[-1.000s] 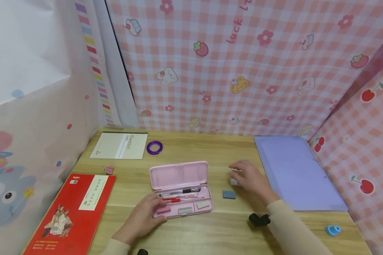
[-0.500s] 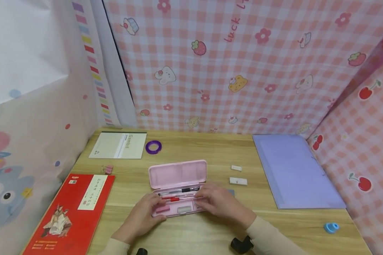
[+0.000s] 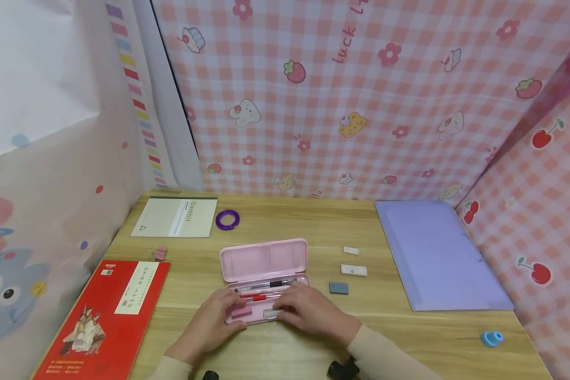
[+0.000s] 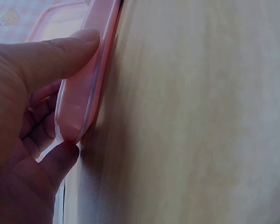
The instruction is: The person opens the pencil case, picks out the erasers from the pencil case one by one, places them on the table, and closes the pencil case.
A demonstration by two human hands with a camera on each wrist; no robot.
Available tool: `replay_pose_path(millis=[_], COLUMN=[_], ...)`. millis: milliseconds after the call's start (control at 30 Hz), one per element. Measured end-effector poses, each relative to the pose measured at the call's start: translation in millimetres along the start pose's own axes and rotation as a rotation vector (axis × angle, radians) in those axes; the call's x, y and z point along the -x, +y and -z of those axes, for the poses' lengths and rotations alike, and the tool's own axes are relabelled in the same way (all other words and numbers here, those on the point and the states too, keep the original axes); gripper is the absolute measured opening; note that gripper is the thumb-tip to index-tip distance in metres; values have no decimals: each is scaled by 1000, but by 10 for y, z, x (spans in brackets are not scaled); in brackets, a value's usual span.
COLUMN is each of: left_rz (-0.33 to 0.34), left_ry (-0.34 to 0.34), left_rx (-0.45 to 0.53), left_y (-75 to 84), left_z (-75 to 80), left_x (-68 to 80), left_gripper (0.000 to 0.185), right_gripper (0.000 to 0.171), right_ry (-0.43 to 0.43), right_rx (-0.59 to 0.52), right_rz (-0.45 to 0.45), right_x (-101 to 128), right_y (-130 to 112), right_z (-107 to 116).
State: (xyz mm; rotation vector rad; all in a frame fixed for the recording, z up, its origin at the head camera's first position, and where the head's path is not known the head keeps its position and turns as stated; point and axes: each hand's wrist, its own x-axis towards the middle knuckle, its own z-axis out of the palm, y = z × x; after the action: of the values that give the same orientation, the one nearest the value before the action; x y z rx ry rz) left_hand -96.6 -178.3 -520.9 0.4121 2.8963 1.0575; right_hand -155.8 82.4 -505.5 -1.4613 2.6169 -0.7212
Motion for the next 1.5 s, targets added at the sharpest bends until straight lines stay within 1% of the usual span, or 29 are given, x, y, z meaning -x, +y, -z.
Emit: replay_pose_path(millis=[233,333,633,867,1067,1200,1333,1433,1500], left_rz=[0,-1,0,6,9,7,0,-28,-45], left_ry=[-1,-4,-3,-3,0,-1,3,24,40], left_rx=[9,10,12,4,3,2,3,-15,-28], left_y=[13,13,7,4,3,2,3,1,0], left_z=[6,6,6,1,-2,-2,-4,-7,-9], left_x=[1,1,5,5,5,3,5,6,7], left_gripper=[39,39,38,39,40,40,40,39,39], right_gripper=[19,20,19,18,18,15,12,12,15], right_ry=[-38,-43,-13,16,73,135,230,317,358], right_rx=[-13,-13,24,42,29,-4,-6,21,33], right_rz=[-31,-33,-18,-29,-24,-62,-105,-117,-141], right_x=[-32,-32,-38,-14,90,225,420,589,712], right_y=[40,54,60,25,50,83,190,304,381], right_z=[-4,-11,-52,-2,121,237,328,405,460])
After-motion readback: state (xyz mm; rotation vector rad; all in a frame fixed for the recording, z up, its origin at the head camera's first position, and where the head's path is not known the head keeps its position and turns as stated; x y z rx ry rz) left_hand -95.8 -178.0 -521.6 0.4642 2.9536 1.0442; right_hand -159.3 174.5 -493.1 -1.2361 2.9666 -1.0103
